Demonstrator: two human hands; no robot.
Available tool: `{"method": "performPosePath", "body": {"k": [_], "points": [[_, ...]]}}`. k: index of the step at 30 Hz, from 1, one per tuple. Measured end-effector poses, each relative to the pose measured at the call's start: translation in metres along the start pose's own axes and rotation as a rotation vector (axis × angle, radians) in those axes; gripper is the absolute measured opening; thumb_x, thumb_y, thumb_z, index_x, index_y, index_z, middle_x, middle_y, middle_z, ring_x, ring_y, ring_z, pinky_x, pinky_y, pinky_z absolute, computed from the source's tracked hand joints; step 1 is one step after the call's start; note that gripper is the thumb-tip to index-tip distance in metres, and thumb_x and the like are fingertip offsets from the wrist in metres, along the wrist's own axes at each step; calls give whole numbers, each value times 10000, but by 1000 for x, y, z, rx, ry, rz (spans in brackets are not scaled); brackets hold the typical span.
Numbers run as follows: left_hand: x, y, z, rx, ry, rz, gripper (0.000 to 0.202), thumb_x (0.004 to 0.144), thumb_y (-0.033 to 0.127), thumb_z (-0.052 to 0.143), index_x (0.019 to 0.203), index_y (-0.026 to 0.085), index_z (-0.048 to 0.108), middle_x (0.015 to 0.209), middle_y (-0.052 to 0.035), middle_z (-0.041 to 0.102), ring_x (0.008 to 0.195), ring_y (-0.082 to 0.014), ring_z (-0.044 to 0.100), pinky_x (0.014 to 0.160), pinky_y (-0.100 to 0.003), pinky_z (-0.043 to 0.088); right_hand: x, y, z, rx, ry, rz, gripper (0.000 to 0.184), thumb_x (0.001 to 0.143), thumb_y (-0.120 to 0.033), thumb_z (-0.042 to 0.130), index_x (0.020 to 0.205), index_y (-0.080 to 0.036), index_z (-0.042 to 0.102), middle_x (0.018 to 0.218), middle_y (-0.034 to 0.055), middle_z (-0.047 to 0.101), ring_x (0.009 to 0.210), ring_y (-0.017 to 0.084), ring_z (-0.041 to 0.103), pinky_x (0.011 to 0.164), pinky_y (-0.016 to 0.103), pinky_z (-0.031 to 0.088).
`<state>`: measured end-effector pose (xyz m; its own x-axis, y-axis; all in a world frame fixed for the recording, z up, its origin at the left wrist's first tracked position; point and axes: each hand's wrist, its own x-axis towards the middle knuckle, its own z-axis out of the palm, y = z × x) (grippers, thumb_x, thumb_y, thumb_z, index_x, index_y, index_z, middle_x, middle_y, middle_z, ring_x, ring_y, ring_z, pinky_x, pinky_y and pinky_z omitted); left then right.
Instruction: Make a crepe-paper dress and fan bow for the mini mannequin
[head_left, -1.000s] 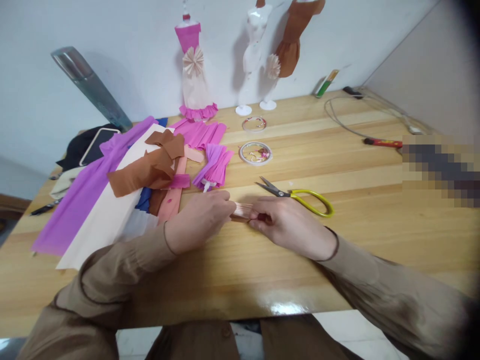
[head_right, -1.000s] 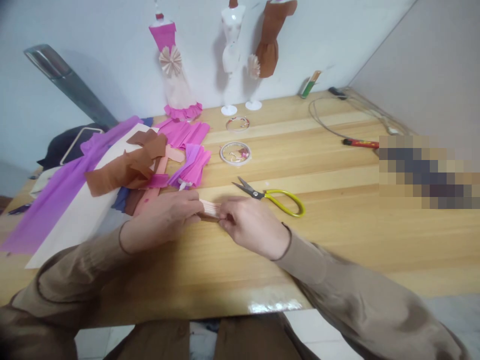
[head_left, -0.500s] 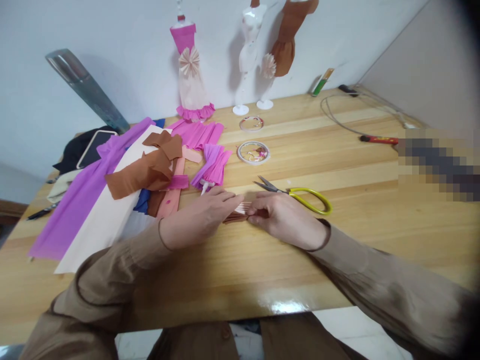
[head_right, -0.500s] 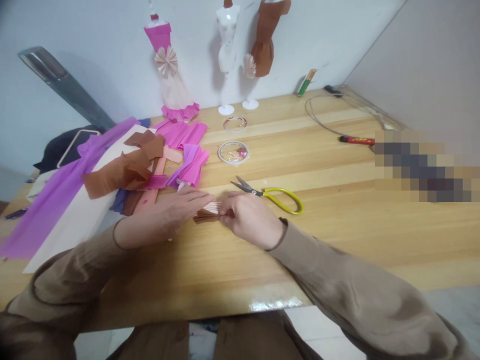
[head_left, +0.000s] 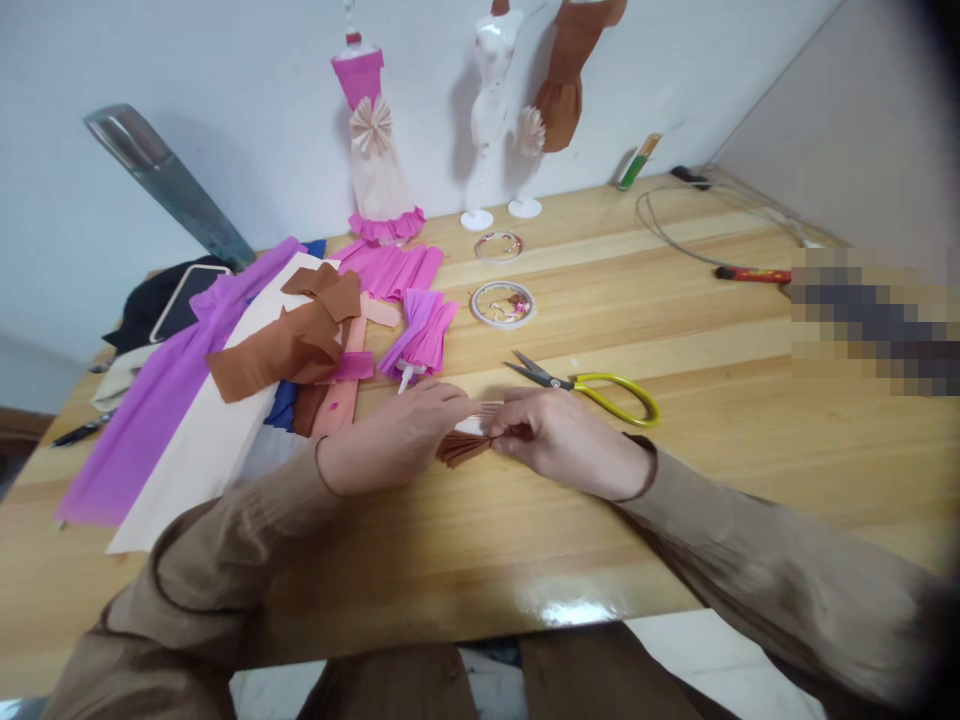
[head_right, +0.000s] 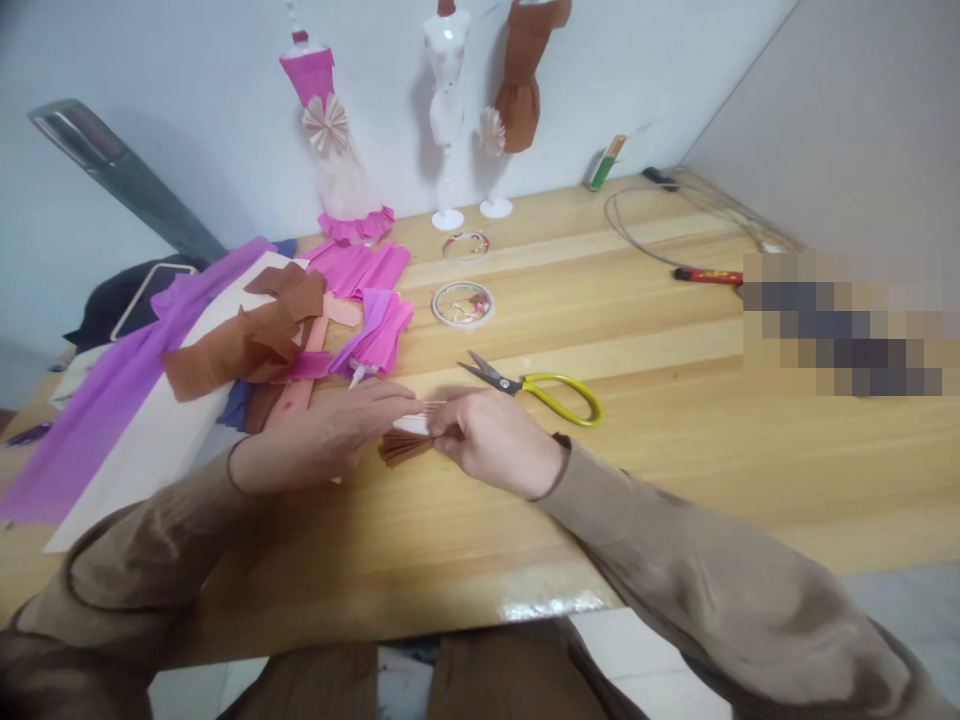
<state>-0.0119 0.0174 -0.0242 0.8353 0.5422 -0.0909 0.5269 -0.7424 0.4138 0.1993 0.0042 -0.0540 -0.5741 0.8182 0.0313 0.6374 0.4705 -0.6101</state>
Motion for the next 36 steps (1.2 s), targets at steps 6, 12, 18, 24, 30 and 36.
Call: {"method": "performPosePath", "body": {"k": [6,12,18,24,30,36], "points": [[1,6,-3,15,-15,-29,365,906,64,401,1254,127,492,1165,-125,609,1101,-218,570,968,-377,467,3,2,2,-80,39,76,122,766,-95,594,730,-173,681,734,18,675,617,122,552,592,234,358],[4,12,-6,-3,-44,-89,327,958,160,420,1277,121,477,1240,-138,589,1174,-226,549,1017,-386,438,3,0,2,-107,36,96,114,767,-108,578,749,-176,667,754,30,687,641,141,568,606,245,366],[10,24,-10,117,-82,-178,152,922,168,506,1051,115,566,1066,-96,633,1006,-213,591,908,-355,472,3,-1,3,-173,31,83,137,783,-121,564,776,-175,690,805,50,710,682,158,596,608,256,362],[18,33,-9,262,-148,-257,138,933,146,440,886,114,566,955,-103,620,871,-218,582,763,-346,476,4,0,5,-178,26,89,139,789,-123,568,792,-176,696,819,55,716,690,165,605,613,257,372],[9,38,-9,355,-85,-276,214,910,66,367,873,130,567,908,-111,628,830,-235,587,711,-361,470,5,0,4,-136,29,88,103,765,-108,586,744,-177,661,774,38,684,662,150,579,603,252,365],[-4,33,-17,261,16,-301,82,888,191,520,908,151,589,954,-84,645,882,-240,604,692,-343,476,3,4,-2,-85,-3,99,110,718,-98,614,786,-185,612,686,-17,611,582,115,513,563,238,329]]}}
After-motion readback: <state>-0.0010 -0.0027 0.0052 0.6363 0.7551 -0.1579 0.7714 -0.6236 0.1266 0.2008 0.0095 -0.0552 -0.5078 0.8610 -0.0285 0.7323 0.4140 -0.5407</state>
